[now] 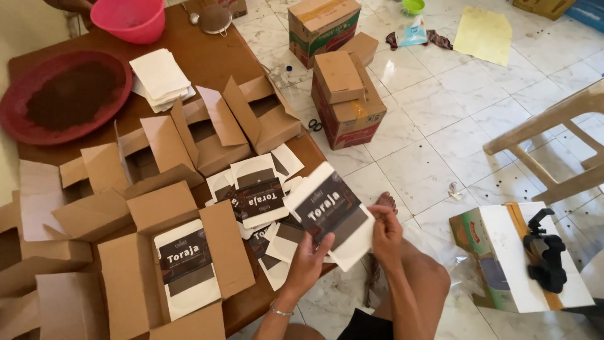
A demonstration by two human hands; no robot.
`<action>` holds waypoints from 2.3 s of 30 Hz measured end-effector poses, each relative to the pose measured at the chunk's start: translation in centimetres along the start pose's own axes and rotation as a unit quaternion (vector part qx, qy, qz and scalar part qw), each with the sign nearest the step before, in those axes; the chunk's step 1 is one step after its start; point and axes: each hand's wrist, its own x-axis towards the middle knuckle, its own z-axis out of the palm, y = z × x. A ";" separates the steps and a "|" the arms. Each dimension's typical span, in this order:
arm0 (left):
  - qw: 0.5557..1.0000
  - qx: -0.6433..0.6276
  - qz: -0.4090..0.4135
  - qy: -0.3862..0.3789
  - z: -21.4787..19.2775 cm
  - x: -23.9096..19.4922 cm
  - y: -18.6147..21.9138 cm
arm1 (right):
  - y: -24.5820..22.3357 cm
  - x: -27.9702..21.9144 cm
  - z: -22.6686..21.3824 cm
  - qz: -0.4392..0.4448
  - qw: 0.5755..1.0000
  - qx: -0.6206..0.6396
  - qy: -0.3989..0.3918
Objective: The person folds small cardboard boxes by hand and places printed paper labels into each one.
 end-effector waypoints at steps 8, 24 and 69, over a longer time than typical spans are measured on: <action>0.989 0.052 0.058 0.124 -4.2 1.1 -3.5 | -3.1 -0.1 1.3 0.025 0.981 0.085 -0.175; 0.973 -0.099 0.003 0.206 -9.4 -4.8 -4.1 | -3.1 -2.8 8.2 0.108 0.909 0.142 -0.376; 0.848 0.143 0.299 0.414 -19.6 -14.7 -8.2 | -12.4 -16.0 22.1 0.088 0.823 -0.230 -0.512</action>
